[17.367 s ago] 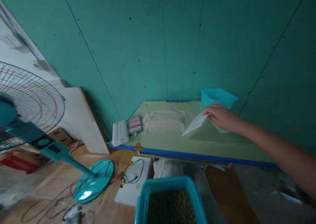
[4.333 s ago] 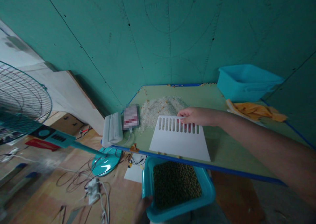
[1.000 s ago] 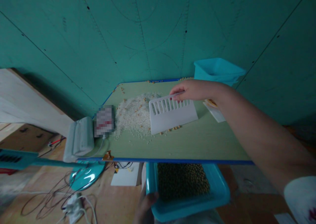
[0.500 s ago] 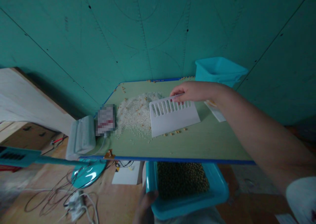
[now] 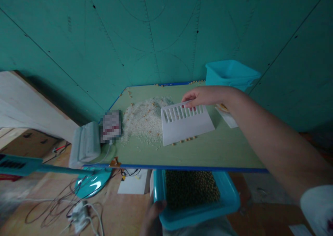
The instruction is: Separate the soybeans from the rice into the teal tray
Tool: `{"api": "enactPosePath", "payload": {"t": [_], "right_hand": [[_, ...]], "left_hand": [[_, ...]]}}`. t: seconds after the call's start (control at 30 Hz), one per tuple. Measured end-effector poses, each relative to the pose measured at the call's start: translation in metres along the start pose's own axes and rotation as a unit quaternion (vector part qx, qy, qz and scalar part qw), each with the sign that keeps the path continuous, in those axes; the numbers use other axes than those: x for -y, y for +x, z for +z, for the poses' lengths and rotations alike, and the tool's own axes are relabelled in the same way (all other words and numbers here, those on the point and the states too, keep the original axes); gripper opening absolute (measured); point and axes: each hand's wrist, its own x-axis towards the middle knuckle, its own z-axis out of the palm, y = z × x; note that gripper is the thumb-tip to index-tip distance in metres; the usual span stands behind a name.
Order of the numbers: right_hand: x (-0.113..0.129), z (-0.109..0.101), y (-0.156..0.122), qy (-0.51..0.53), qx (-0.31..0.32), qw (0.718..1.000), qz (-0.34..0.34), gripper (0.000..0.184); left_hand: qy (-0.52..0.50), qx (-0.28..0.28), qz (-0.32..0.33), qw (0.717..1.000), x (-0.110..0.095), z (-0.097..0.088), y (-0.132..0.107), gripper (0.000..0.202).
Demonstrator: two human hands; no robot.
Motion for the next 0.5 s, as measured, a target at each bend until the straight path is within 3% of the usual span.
{"api": "enactPosePath", "payload": {"t": [0.17, 0.33, 0.5], "right_hand": [[0.0, 0.001, 0.0, 0.012, 0.015, 1.0, -0.014, 0.009], [-0.004, 0.004, 0.002, 0.016, 0.042, 0.999, -0.018, 0.009], [-0.011, 0.006, 0.008, 0.026, 0.067, 0.997, -0.01, 0.009]], "left_hand": [[0.024, -0.042, -0.009, 0.999, -0.001, 0.005, -0.009, 0.027], [0.033, -0.036, 0.006, 0.999, -0.005, 0.017, -0.019, 0.017], [0.023, -0.026, 0.031, 0.999, -0.009, 0.031, -0.021, 0.028]]}}
